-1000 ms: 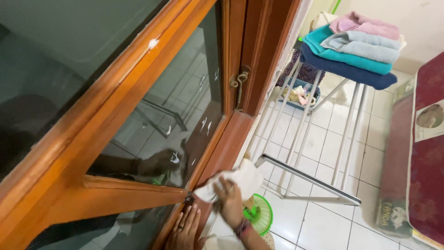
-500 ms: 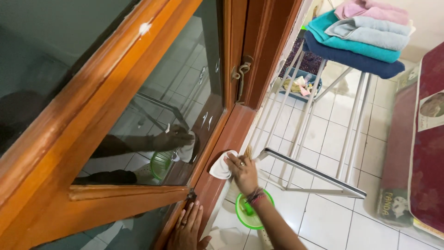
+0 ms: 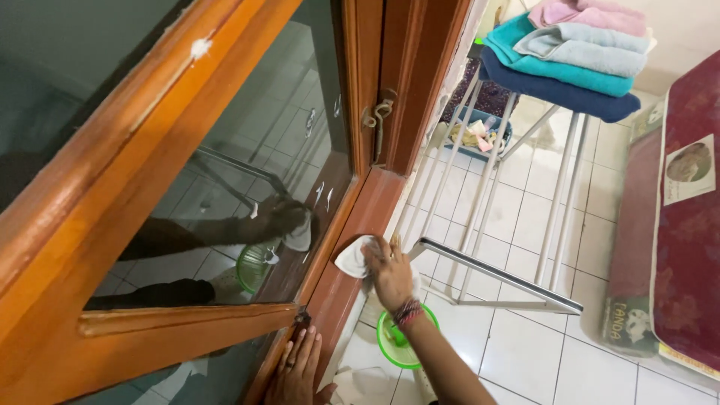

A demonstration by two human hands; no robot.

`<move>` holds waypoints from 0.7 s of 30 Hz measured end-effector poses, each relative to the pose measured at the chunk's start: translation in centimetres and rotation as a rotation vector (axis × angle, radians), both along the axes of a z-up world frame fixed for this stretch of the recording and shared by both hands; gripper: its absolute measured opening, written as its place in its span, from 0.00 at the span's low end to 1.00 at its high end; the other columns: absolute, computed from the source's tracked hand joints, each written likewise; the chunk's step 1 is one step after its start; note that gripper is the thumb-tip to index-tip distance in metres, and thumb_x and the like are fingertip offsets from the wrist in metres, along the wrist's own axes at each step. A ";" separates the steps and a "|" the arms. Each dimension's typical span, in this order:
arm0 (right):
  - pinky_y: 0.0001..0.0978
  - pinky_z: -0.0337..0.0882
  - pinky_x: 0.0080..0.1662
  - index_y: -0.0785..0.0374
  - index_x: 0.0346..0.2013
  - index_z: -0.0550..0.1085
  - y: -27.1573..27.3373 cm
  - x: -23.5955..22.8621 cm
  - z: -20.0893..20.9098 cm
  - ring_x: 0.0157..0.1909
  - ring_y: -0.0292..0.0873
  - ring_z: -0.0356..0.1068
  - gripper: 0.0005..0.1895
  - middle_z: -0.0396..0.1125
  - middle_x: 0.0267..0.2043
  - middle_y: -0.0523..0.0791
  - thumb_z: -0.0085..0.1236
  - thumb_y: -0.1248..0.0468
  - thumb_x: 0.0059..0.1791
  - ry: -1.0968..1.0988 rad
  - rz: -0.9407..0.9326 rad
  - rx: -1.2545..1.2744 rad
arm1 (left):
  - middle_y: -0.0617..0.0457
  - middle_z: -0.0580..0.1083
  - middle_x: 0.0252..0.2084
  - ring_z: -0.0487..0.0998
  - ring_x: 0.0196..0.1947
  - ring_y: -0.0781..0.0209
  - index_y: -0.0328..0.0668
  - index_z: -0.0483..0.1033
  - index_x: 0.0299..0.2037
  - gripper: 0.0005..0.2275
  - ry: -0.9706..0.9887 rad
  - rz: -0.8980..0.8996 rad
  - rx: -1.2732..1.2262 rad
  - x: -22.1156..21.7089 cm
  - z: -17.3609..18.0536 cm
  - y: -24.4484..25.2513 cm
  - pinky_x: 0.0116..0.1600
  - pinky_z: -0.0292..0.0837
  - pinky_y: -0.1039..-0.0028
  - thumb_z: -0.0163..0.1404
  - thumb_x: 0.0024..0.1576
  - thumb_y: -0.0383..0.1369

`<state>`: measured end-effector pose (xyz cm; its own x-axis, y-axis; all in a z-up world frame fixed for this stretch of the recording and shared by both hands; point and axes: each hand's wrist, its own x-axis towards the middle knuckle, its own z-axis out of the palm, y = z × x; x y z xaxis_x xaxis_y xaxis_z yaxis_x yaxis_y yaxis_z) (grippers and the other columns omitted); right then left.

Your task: Wiping and cleaning the glass panes and wooden frames of a window using a white cloth.

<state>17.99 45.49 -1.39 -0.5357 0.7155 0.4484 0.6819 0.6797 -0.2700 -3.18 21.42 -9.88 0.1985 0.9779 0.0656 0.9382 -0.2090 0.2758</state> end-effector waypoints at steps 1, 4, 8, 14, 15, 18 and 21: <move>0.47 0.69 0.48 0.58 0.60 0.73 -0.7 -0.3 0.9 0.53 0.58 0.67 0.29 0.62 0.65 0.54 0.57 0.69 0.42 0.031 -0.024 -0.024 | 0.40 0.49 0.76 0.45 0.76 0.45 0.33 0.47 0.73 0.42 0.002 -0.005 0.028 0.0 -0.1 0.2 0.73 0.37 0.53 0.30 0.62 0.64; 0.49 0.70 0.43 0.64 0.56 0.74 -5.0 -1.5 -0.3 0.47 0.57 0.69 0.22 0.66 0.55 0.54 0.56 0.69 0.45 0.164 -0.001 -0.111 | 0.40 0.49 0.76 0.46 0.76 0.46 0.32 0.48 0.73 0.41 0.006 -0.005 0.081 -0.2 -0.4 0.8 0.72 0.37 0.54 0.31 0.62 0.64; 0.48 0.72 0.42 0.67 0.52 0.74 -13.6 -3.0 -3.4 0.42 0.55 0.72 0.15 0.70 0.45 0.53 0.57 0.69 0.50 0.307 0.044 -0.399 | 0.42 0.50 0.76 0.47 0.76 0.47 0.34 0.50 0.73 0.40 -0.016 0.026 0.112 0.3 -0.2 0.5 0.73 0.38 0.54 0.31 0.61 0.63; 0.48 0.73 0.42 0.71 0.53 0.74 -12.5 -1.7 0.1 0.42 0.58 0.69 0.26 0.66 0.45 0.55 0.64 0.64 0.41 0.258 0.205 -0.213 | 0.42 0.51 0.75 0.47 0.76 0.47 0.36 0.51 0.72 0.39 0.027 -0.033 0.149 -1.2 -4.4 0.1 0.73 0.36 0.52 0.32 0.62 0.63; 0.48 0.73 0.42 0.71 0.53 0.74 -11.3 -1.4 -1.8 0.42 0.58 0.69 0.26 0.66 0.45 0.55 0.64 0.64 0.41 0.260 0.206 -0.216 | 0.42 0.51 0.75 0.47 0.76 0.47 0.36 0.51 0.72 0.39 0.029 -0.032 0.146 -1.0 -4.4 0.0 0.73 0.36 0.52 0.32 0.62 0.63; 0.43 0.71 0.43 0.67 0.56 0.75 -6.7 -1.1 -3.9 0.44 0.52 0.68 0.17 0.68 0.49 0.49 0.60 0.64 0.52 0.174 0.110 -0.273 | 0.42 0.52 0.75 0.48 0.76 0.48 0.36 0.51 0.72 0.39 -0.006 -0.007 0.140 -0.8 -4.0 -0.2 0.74 0.35 0.50 0.32 0.62 0.62; 0.46 0.70 0.42 0.67 0.51 0.76 -0.3 -1.6 -0.2 0.42 0.53 0.66 0.18 0.68 0.51 0.53 0.60 0.64 0.47 0.105 0.031 -0.101 | 0.40 0.52 0.75 0.48 0.76 0.46 0.34 0.50 0.72 0.40 -0.031 0.007 0.103 -0.4 -3.1 -0.2 0.73 0.35 0.49 0.32 0.62 0.62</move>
